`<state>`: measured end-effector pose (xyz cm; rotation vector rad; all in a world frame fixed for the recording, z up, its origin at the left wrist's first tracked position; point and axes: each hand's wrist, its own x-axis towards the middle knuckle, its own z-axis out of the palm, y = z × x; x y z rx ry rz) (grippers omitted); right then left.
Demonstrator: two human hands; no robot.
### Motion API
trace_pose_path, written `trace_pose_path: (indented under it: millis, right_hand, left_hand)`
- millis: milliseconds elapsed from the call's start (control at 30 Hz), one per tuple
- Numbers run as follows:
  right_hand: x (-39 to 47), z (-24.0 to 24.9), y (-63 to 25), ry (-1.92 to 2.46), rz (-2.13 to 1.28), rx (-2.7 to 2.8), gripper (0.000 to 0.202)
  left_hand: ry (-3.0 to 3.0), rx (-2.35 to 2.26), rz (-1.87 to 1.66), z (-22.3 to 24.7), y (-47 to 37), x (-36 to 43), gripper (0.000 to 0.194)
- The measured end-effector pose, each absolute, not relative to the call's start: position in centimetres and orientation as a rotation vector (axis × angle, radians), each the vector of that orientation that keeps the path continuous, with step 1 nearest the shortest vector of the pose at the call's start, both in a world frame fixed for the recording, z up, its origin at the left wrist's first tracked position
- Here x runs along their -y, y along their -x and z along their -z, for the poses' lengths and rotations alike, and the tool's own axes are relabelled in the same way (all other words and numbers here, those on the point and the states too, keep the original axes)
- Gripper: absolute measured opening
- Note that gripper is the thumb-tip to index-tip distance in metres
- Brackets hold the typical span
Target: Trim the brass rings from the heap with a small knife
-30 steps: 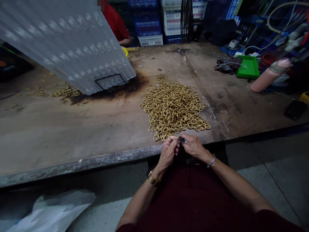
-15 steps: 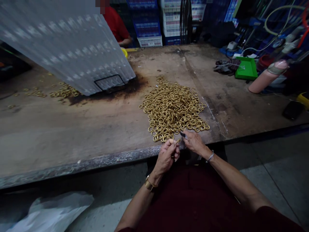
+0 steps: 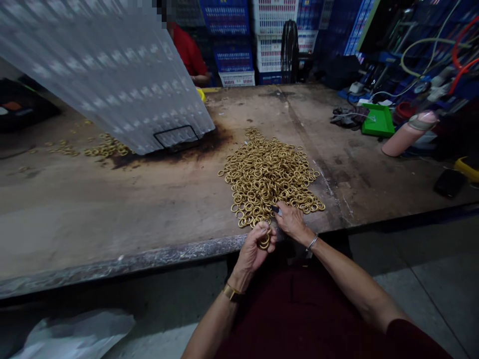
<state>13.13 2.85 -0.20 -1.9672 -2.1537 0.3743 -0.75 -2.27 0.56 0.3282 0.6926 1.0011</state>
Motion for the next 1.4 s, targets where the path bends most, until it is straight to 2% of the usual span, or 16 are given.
trace_pose_path:
  millis: [433, 600, 800, 1067, 1167, 1400]
  right_hand:
    - [-3.6, 1.7, -15.1, 1.645, -0.446, 1.845, 0.014]
    - [-3.0, 0.7, -15.5, 1.53, -0.977, 1.533, 0.014]
    - [-1.3, -1.4, -15.2, 1.326, -1.579, 1.116, 0.027]
    - [-0.8, -2.4, -14.9, 1.152, -1.908, 0.94, 0.028]
    - [-0.7, -2.0, -14.9, 1.224, -1.89, 1.003, 0.025]
    - [-0.3, -0.7, -15.3, 1.356, -1.479, 1.325, 0.026]
  left_hand:
    - [-0.236, -0.649, -0.967, 0.1, 0.5, 1.3, 0.031]
    - [-0.511, -0.864, -1.087, -0.1, -0.2, 0.9, 0.032]
    - [-1.022, -1.09, -1.174, 0.0, -0.6, 0.8, 0.029]
    - [-1.306, -0.992, -1.149, 0.9, -0.6, 1.3, 0.024]
    - [-1.368, -1.043, -1.199, 1.0, -0.6, 1.2, 0.022]
    - [-1.586, -1.255, -1.207, 0.6, -0.5, 1.1, 0.015]
